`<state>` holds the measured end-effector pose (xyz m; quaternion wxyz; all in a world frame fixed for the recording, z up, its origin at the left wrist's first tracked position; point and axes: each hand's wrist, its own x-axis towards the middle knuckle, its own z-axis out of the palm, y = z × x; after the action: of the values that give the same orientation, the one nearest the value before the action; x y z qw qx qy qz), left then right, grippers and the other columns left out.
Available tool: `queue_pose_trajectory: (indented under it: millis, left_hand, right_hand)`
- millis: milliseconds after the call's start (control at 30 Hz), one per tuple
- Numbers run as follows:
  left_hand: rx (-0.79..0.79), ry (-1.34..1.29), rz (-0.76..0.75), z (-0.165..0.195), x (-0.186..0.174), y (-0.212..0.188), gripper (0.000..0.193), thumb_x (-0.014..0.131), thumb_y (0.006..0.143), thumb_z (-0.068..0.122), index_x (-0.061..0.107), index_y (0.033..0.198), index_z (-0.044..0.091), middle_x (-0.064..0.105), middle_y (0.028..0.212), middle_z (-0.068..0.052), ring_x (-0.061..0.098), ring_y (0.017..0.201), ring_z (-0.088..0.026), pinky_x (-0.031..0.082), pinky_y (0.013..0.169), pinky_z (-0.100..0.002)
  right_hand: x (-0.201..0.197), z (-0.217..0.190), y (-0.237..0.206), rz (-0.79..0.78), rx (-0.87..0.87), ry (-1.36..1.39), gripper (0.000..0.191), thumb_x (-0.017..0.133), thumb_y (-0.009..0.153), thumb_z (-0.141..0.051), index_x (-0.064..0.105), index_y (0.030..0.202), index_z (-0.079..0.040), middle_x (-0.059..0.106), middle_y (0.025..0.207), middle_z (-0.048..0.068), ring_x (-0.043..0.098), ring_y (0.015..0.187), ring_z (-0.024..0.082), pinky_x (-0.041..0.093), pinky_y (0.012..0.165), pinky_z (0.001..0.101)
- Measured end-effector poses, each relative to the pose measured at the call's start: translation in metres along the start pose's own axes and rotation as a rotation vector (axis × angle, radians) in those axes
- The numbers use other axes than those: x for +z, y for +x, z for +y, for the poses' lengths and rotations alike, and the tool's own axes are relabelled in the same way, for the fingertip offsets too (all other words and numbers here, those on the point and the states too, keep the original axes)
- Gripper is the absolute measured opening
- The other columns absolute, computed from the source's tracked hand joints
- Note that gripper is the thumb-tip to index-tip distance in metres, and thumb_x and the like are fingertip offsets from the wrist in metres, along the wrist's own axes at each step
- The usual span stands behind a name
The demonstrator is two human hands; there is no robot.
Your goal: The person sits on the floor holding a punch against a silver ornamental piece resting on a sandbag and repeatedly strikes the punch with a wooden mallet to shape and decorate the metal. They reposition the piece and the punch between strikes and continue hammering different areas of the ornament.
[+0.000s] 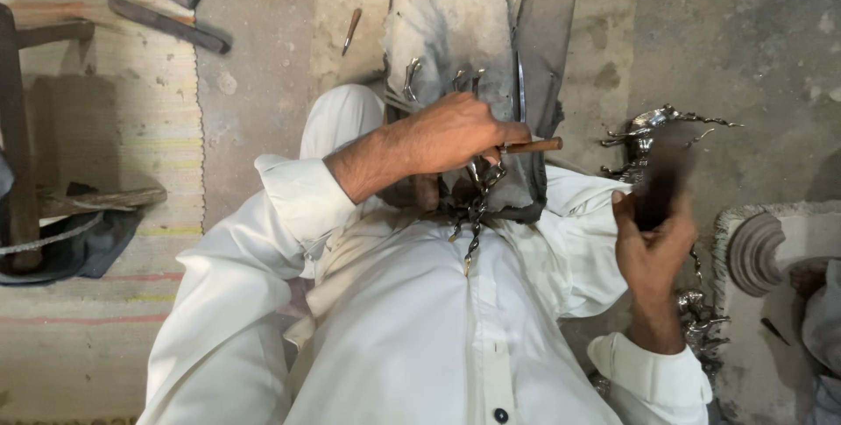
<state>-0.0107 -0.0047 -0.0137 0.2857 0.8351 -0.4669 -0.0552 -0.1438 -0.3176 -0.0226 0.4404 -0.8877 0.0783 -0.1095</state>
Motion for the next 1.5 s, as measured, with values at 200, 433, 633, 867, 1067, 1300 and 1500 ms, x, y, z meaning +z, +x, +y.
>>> queue_pose_trajectory:
  millis: [200, 433, 633, 867, 1067, 1300, 1500]
  left_hand:
    - [-0.039, -0.107, 0.077, 0.000, 0.003, -0.010, 0.044, 0.065, 0.078, -0.006, 0.064, 0.120, 0.008, 0.077, 0.081, -0.009, 0.076, 0.076, -0.032, 0.057, 0.064, -0.047]
    - [-0.080, -0.066, 0.161, 0.003, 0.009, -0.015, 0.042, 0.071, 0.081, 0.004, 0.063, 0.123, 0.008, 0.074, 0.083, -0.016, 0.074, 0.077, -0.036, 0.057, 0.067, -0.048]
    - [-0.154, -0.103, 0.160, 0.007, 0.010, -0.023, 0.031, 0.071, 0.088, 0.008, 0.063, 0.118, 0.009, 0.074, 0.082, -0.014, 0.073, 0.077, -0.035, 0.056, 0.064, -0.047]
    - [-0.085, -0.091, 0.307, 0.012, 0.016, -0.048, 0.028, 0.065, 0.088, 0.004, 0.059, 0.115, 0.009, 0.075, 0.096, -0.010, 0.076, 0.087, -0.031, 0.059, 0.069, -0.043]
    - [-0.204, -0.224, 0.439, 0.020, 0.027, -0.057, 0.037, 0.066, 0.083, -0.001, 0.057, 0.119, 0.007, 0.076, 0.102, -0.012, 0.077, 0.087, -0.028, 0.059, 0.063, -0.039]
    - [-0.193, -0.180, 0.503, 0.018, 0.031, -0.058, 0.035, 0.069, 0.086, 0.004, 0.057, 0.120, 0.007, 0.074, 0.096, -0.012, 0.073, 0.080, -0.034, 0.057, 0.064, -0.043]
    - [-0.254, -0.165, 0.474, 0.019, 0.032, -0.058, 0.026, 0.077, 0.099, 0.020, 0.058, 0.111, 0.007, 0.074, 0.093, -0.012, 0.072, 0.078, -0.035, 0.054, 0.063, -0.044]
  right_hand:
    - [-0.004, -0.005, 0.011, -0.085, -0.196, -0.450, 0.030, 0.083, 0.094, -0.015, 0.065, 0.116, -0.005, 0.069, 0.091, 0.019, 0.070, 0.079, 0.037, 0.053, 0.073, 0.0441]
    - [-0.005, -0.020, 0.033, -0.116, -0.270, -0.438, 0.029, 0.078, 0.092, -0.012, 0.064, 0.117, -0.007, 0.070, 0.094, 0.016, 0.069, 0.083, 0.036, 0.052, 0.073, 0.0417]
    - [-0.005, -0.041, 0.045, -0.152, -0.367, -0.572, 0.031, 0.081, 0.087, -0.010, 0.065, 0.114, -0.006, 0.068, 0.091, 0.016, 0.069, 0.082, 0.038, 0.052, 0.073, 0.0447]
    - [-0.004, -0.072, 0.055, -0.115, -0.636, -0.476, 0.029, 0.077, 0.085, -0.004, 0.064, 0.112, -0.005, 0.068, 0.096, 0.018, 0.068, 0.086, 0.040, 0.052, 0.075, 0.0445]
    - [-0.005, -0.103, 0.064, -0.189, -0.611, -0.650, 0.031, 0.080, 0.082, -0.003, 0.066, 0.109, -0.006, 0.066, 0.086, 0.013, 0.066, 0.077, 0.035, 0.049, 0.069, 0.0435]
    - [-0.009, -0.124, 0.071, -0.232, -0.735, -0.790, 0.035, 0.078, 0.069, 0.000, 0.069, 0.103, -0.006, 0.068, 0.087, 0.014, 0.067, 0.080, 0.037, 0.050, 0.068, 0.0447]
    - [-0.010, -0.122, 0.070, -0.295, -0.605, -0.689, 0.029, 0.077, 0.086, -0.007, 0.069, 0.114, -0.011, 0.069, 0.098, 0.012, 0.068, 0.089, 0.033, 0.053, 0.078, 0.0416]
